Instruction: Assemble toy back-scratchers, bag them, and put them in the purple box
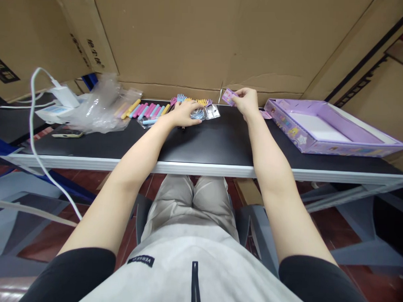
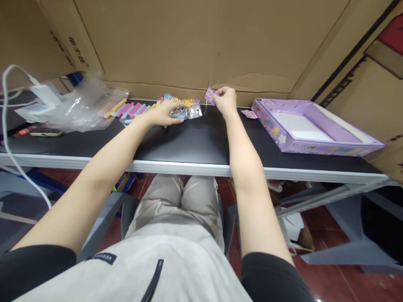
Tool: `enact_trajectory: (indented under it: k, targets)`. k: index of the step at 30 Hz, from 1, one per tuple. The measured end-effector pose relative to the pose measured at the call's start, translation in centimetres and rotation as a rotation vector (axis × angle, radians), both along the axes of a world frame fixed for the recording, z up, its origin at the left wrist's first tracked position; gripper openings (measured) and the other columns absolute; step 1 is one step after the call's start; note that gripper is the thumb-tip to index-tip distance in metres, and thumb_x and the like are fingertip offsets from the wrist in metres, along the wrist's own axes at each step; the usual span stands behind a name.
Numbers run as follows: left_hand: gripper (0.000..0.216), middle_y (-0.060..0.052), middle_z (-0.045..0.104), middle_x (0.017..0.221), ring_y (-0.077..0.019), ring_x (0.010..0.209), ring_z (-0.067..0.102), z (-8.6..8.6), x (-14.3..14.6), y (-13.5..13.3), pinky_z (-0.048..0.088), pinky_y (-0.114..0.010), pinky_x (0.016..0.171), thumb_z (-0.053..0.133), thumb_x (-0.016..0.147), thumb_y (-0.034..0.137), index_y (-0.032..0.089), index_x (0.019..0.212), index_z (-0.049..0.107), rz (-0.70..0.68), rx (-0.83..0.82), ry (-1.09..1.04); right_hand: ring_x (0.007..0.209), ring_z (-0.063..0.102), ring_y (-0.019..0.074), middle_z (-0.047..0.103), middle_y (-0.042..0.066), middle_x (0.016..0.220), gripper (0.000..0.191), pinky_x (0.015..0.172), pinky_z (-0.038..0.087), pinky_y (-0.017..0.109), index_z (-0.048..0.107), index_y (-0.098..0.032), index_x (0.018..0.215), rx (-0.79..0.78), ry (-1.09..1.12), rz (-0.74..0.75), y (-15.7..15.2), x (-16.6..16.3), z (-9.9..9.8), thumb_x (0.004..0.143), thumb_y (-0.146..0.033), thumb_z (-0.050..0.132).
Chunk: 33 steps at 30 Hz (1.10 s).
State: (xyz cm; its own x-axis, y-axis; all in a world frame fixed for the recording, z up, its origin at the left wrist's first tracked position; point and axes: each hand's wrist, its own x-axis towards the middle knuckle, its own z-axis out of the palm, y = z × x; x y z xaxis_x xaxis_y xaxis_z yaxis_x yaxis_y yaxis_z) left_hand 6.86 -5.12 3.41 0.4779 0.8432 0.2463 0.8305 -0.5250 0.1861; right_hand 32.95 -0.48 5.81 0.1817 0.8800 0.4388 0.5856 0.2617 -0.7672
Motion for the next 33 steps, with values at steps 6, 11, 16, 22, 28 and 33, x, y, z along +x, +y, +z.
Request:
enact_trajectory:
  k: [6, 11, 16, 22, 28, 33]
  targets:
    - [0.059, -0.016, 0.064, 0.160, -0.0380, 0.152, 0.053, -0.8, 1.6, 0.4, 0.040, -0.055, 0.128, 0.068, 0.099, 0.041, 0.025, 0.155, 0.062, -0.082, 0.045, -0.023, 0.108, 0.072, 0.0253, 0.069, 0.006, 0.090, 0.013, 0.105, 0.061, 0.043, 0.066, -0.017, 0.083, -0.003, 0.044, 0.096, -1.0, -1.1, 0.5, 0.089, -0.006, 0.070]
    - [0.051, -0.015, 0.067, 0.150, -0.0393, 0.148, 0.055, 0.1, 2.9, 1.6, 0.043, -0.056, 0.124, 0.075, 0.095, 0.044, 0.025, 0.141, 0.065, -0.065, 0.027, 0.030, 0.103, 0.069, 0.0224, 0.064, 0.003, 0.085, 0.018, 0.106, 0.058, 0.041, 0.062, -0.018, 0.078, -0.004, 0.080, 0.107, -1.8, -1.3, 0.3, 0.086, -0.005, 0.071]
    - [0.051, -0.013, 0.068, 0.145, -0.0402, 0.146, 0.056, 1.3, 4.0, 2.3, 0.045, -0.053, 0.121, 0.083, 0.089, 0.046, 0.025, 0.133, 0.067, -0.018, -0.027, 0.071, 0.092, 0.068, 0.0199, 0.061, 0.001, 0.077, 0.020, 0.102, 0.059, 0.038, 0.058, -0.022, 0.077, -0.078, 0.057, 0.096, -2.2, -1.1, -0.3, 0.085, -0.009, 0.072]
    - [0.046, -0.016, 0.070, 0.143, -0.0433, 0.147, 0.054, 0.3, 4.5, 1.1, 0.034, -0.063, 0.127, 0.079, 0.092, 0.037, 0.021, 0.135, 0.070, -0.019, 0.080, 0.004, 0.086, 0.067, 0.0222, 0.059, 0.002, 0.073, 0.020, 0.096, 0.061, 0.040, 0.056, -0.024, 0.079, -0.183, 0.104, 0.161, -1.9, -2.0, -1.5, 0.086, -0.012, 0.070]
    - [0.039, -0.012, 0.068, 0.152, -0.0428, 0.153, 0.050, -0.4, 3.8, 0.7, 0.028, -0.068, 0.130, 0.077, 0.093, 0.035, 0.027, 0.131, 0.077, -0.079, 0.120, -0.037, 0.090, 0.066, 0.0217, 0.059, 0.002, 0.078, 0.024, 0.096, 0.061, 0.039, 0.055, -0.024, 0.077, -0.187, 0.168, 0.132, -1.5, -3.0, -2.2, 0.088, -0.007, 0.069]
    - [0.039, -0.012, 0.061, 0.166, -0.0443, 0.158, 0.046, -0.6, 3.5, 0.5, 0.022, -0.073, 0.132, 0.076, 0.094, 0.034, 0.031, 0.132, 0.083, -0.055, 0.100, -0.049, 0.073, 0.068, 0.0171, 0.068, 0.002, 0.077, 0.024, 0.079, 0.060, 0.033, 0.059, -0.021, 0.077, -0.325, 0.355, 0.192, -2.4, -3.4, -2.2, 0.091, -0.005, 0.070]
